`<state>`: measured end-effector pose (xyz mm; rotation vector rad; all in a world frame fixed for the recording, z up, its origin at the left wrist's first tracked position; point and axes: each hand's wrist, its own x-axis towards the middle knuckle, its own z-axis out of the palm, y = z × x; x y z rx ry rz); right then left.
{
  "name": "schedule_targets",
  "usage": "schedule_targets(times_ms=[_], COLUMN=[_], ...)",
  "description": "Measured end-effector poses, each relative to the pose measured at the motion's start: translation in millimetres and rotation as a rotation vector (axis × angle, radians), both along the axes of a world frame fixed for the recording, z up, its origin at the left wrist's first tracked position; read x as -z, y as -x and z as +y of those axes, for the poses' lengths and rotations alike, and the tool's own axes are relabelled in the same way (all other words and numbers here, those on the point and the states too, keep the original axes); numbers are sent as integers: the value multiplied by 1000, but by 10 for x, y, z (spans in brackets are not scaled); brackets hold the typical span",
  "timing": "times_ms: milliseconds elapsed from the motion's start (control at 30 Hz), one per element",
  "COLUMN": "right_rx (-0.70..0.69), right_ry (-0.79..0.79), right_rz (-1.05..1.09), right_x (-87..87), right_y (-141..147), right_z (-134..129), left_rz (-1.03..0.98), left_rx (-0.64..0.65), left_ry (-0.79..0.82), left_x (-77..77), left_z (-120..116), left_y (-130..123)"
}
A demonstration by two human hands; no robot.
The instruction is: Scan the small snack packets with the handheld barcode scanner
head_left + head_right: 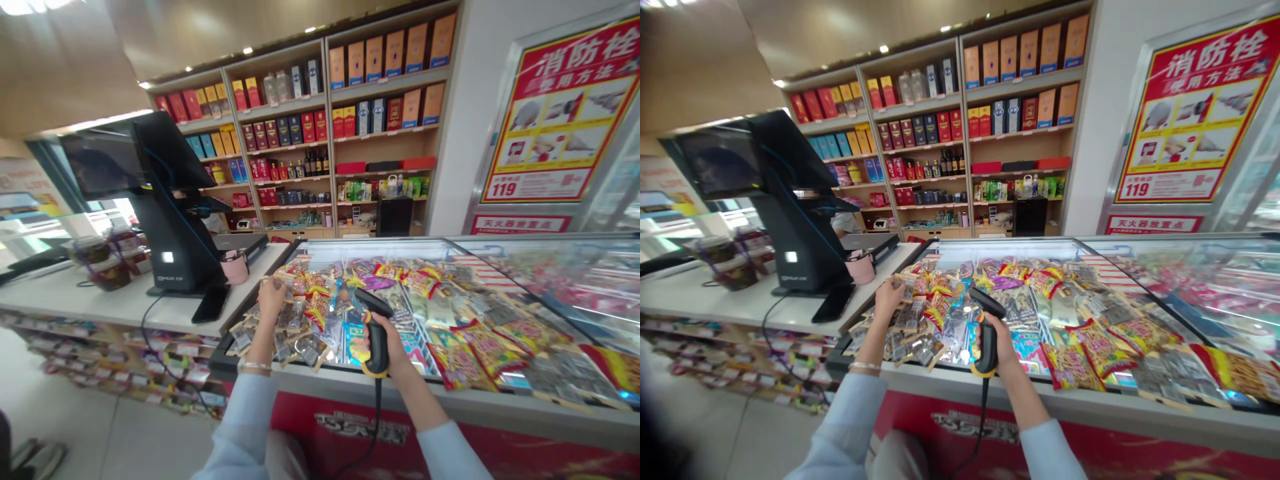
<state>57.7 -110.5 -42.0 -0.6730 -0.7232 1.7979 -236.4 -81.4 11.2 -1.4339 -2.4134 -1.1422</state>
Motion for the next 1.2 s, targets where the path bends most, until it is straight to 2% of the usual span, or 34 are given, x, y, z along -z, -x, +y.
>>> schedule_targets(times_ms=[167,267,367,767,1000,1200], right_rx=[-15,-1,-10,-3,25,65], right_ry=[40,52,47,70,67,21], right_rz=[5,-13,-19,-47,-64,-40], right_x=[126,191,221,193,167,186], right_y=[216,253,251,258,276,310], right_z=[0,14,24,-8,-28,-26], left_rz=[235,395,425,369,350,379], left_rx=[-137,-143,-112,-57,-28,-5], left_ry=[-40,-84,-96,-113,-75,-163], left_x=[257,369,424,439,386,328], left_z=[-112,-131,-119,-153,-162,-206], left_y=[-131,-175,-176,-225,-193,-183])
